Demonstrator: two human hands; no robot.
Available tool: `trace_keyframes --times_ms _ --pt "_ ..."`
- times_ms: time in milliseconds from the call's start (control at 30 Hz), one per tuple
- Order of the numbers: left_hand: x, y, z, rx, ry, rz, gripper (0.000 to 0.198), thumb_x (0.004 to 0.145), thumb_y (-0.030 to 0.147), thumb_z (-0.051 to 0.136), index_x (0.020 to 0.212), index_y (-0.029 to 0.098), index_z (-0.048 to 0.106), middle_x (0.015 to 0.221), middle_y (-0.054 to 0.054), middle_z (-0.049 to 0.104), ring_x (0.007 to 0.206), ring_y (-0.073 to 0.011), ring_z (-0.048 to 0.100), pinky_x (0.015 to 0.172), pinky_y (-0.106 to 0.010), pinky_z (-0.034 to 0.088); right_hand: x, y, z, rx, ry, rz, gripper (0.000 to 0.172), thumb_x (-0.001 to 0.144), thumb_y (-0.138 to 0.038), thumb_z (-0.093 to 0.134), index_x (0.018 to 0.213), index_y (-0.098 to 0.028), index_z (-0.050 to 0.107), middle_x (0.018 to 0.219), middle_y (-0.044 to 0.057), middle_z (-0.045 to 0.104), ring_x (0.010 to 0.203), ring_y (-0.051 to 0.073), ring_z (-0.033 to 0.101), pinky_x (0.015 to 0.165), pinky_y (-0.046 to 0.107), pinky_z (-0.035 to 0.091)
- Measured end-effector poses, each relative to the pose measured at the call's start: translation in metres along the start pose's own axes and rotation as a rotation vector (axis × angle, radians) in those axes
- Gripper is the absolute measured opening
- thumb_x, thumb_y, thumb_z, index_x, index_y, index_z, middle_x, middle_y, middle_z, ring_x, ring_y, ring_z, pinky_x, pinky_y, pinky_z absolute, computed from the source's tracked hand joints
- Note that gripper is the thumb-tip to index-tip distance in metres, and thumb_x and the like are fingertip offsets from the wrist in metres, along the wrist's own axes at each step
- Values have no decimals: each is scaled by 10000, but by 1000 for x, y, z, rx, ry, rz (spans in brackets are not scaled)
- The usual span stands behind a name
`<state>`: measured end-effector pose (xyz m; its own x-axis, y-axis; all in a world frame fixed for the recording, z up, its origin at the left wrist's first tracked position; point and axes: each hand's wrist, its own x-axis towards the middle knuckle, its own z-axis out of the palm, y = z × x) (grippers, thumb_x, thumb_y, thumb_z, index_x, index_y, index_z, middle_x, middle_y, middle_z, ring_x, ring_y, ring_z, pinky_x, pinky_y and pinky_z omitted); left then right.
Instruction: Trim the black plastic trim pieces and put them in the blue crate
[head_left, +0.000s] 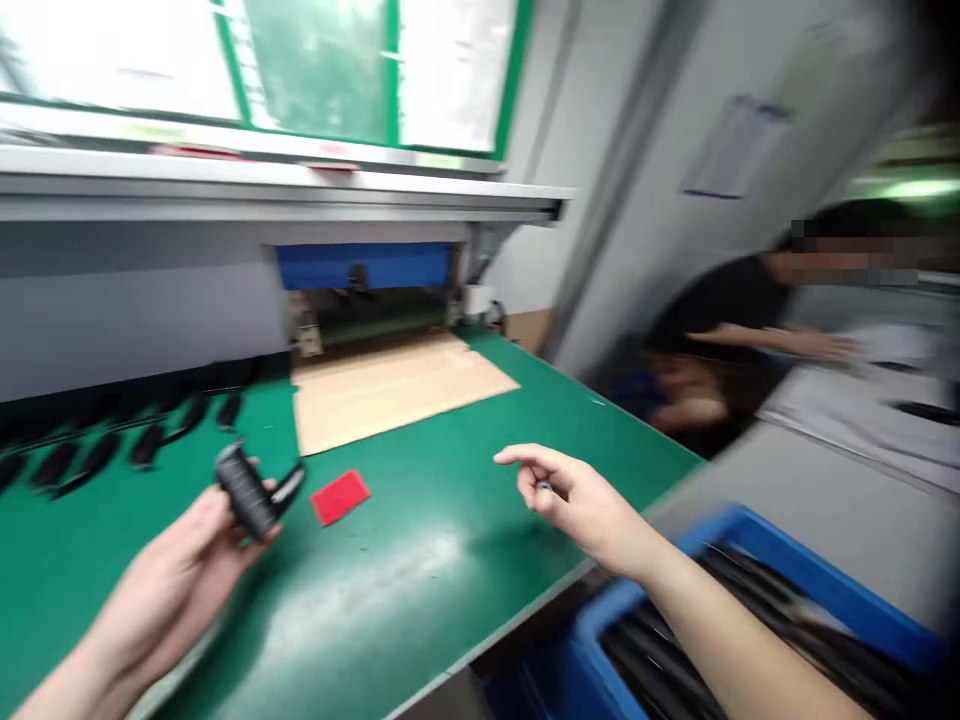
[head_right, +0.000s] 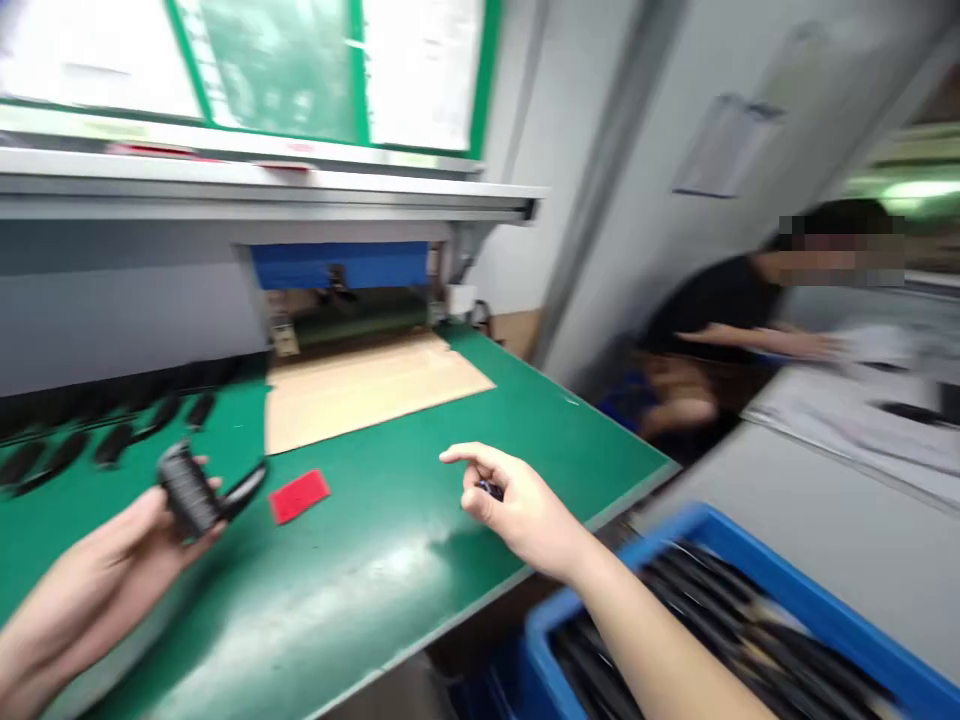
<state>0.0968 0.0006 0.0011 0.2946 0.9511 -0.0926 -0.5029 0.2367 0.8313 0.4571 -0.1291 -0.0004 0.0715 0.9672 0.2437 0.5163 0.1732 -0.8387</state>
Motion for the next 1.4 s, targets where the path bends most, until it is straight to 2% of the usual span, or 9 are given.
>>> trace_keyframes --times_ms 100,200,267,367,500,633,967,1167,1400 --pt "6 7 -18 -28 10 16 413 870 342 647 1242 175 585 1147 -92 626 910 -203 600 821 -338 513 72 -45 68 -4 -141 -113 597 740 -626 735 1196 -276 574 953 17 558 826 203 521 729 299 449" --pt "13 9 -27 -14 4 132 426 883 382 623 1260 190 573 1095 -92 629 927 -190 593 855 -313 492 114 -81 132 -49 -302 -282 633 759 -597 742 1283 -327 512 1182 31 540 1015 249 517 877 359 450" --pt "13 10 -33 42 8 225 409 900 392 596 1269 221 558 1184 -81 597 1069 -201 556 932 -298 459 126 -88 164 -72 -337 -372 672 810 -636 670 1357 -330 427 1252 46 506 1071 263 497 898 380 451" --pt "9 8 -40 200 -46 330 381 919 379 566 1280 266 525 1301 -62 541 1234 -216 466 1046 -302 385 131 -75 189 -111 -217 -454 607 888 -690 503 1338 -292 414 1191 73 519 1003 261 509 828 381 465" --pt "2 6 -39 316 -184 321 371 921 355 565 1280 295 500 1332 -64 538 1250 -229 476 1055 -323 398 132 -54 192 -189 -148 -571 574 932 -709 315 1231 -250 486 929 60 545 771 227 498 667 339 416" --pt "1 8 -32 283 -170 282 351 920 310 574 1264 319 508 1359 -47 529 1259 -219 481 1042 -307 420 137 -54 185 -270 -159 -693 603 943 -705 239 1090 -209 549 748 21 480 638 192 426 598 310 314" --pt "-1 1 -32 170 -200 171 338 934 253 555 1247 355 478 1321 -18 550 1237 -190 497 1042 -305 417 138 -52 189 -433 -139 -693 751 936 -717 100 982 -162 603 741 43 488 648 195 378 613 328 234" --pt "-4 6 -32 260 -236 183 306 956 251 507 1244 343 462 1319 -21 539 1220 -190 498 1048 -313 400 134 -54 191 -482 -81 -710 700 968 -672 98 693 -171 502 660 21 435 596 172 322 587 318 171" --pt "-7 12 -37 395 -281 170 298 974 233 452 1254 333 433 1341 -42 505 1277 -233 444 1091 -388 358 132 -47 197 -444 -77 -729 679 980 -658 101 654 -177 453 623 9 453 557 156 332 573 310 176"
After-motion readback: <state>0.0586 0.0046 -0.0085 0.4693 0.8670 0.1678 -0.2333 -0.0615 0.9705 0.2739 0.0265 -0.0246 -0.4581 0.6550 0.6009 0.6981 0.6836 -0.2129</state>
